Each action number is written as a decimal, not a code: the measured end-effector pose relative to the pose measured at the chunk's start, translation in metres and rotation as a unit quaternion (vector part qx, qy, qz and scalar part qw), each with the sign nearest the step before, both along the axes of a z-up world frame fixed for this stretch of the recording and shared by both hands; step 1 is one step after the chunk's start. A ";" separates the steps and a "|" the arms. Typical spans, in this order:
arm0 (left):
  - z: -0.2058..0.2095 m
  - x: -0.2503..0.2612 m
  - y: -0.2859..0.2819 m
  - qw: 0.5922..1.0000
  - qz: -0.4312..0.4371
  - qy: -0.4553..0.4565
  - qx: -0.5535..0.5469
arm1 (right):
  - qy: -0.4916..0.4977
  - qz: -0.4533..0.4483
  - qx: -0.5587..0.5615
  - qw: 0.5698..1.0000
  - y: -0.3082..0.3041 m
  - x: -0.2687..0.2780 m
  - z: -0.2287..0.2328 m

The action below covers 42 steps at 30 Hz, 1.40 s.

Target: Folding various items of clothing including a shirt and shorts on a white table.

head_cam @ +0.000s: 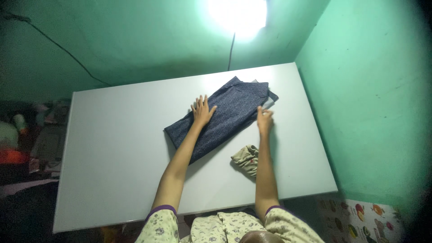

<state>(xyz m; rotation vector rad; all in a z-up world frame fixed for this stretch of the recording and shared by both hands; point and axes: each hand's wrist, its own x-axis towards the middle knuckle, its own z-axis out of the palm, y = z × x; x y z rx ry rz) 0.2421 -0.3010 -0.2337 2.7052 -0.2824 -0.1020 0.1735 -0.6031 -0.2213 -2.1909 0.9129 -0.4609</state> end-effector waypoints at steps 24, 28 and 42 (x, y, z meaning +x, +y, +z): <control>0.224 0.051 0.064 0.856 0.090 -0.031 -0.508 | -0.252 0.299 0.570 0.723 0.116 0.063 0.181; 0.254 0.002 0.084 0.849 0.070 -0.196 -0.486 | -0.294 0.313 0.486 0.761 0.136 0.014 0.236; 0.054 -0.277 0.123 0.892 0.254 0.056 -0.370 | 0.089 0.301 0.101 0.944 0.178 -0.176 0.054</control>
